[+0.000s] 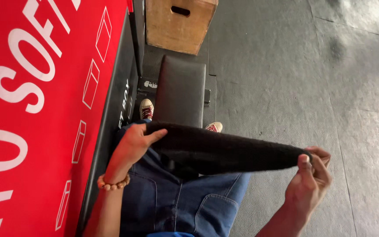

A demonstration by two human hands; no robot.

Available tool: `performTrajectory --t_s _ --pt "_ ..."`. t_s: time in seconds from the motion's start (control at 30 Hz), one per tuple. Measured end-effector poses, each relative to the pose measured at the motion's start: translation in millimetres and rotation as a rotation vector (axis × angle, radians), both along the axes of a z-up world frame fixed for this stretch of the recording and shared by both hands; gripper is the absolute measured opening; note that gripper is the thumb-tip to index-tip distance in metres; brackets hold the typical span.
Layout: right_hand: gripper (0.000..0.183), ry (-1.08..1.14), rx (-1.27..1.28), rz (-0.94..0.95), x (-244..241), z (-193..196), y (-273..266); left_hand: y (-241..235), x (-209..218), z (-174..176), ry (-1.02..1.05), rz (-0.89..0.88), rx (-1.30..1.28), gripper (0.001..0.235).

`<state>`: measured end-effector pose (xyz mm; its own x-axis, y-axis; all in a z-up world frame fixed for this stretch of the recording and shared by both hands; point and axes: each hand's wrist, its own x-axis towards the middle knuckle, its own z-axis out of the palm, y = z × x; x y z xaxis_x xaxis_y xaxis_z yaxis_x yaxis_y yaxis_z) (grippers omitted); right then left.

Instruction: The person performs a series of repetitive jumps onto a black plyometric box. They place a black mat on the box before starting and repeatedly jump up and down, using their hands to stabilize on the mat during each landing.

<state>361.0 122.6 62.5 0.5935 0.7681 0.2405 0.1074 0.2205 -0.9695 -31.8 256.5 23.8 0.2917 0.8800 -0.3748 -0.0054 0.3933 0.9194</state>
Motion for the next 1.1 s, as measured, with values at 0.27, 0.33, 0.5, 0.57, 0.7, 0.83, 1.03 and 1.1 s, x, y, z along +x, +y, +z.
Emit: performTrajectory --t_s 0.27,0.33,0.5,0.57,0.7,0.83,1.03,1.1 --pt "0.018 0.264 0.211 0.025 26.9 -58.2 114.6 93.9 -4.5 -2.8 0.485 0.317 0.811 0.025" --pt "0.018 0.323 0.271 0.030 31.2 -49.9 114.8 84.6 -1.5 35.8 0.297 0.339 0.657 0.018" --pt "0.021 0.425 0.277 0.027 39.9 -102.9 81.0 59.8 -7.6 9.2 -0.013 0.326 0.361 0.010" --pt "0.023 0.461 0.194 0.016 50.7 -164.9 73.0 59.4 -17.1 -40.9 0.135 0.211 0.268 0.011" --pt "0.023 0.565 -0.017 -0.068 -2.5 -237.0 44.3 33.4 -35.2 -142.2 0.448 0.110 0.088 0.035" --pt "0.026 0.584 -0.137 0.002 17.4 -274.5 56.8 49.8 -35.0 -151.9 0.427 0.115 0.064 0.024" --pt "0.028 -0.160 -0.646 0.045 2.9 -263.1 164.5 139.0 1.7 -201.4 0.876 0.257 0.256 0.044" --pt "0.049 -0.755 -0.922 0.034 -21.6 -298.4 174.8 131.7 24.2 -212.1 1.180 0.262 0.308 0.049"
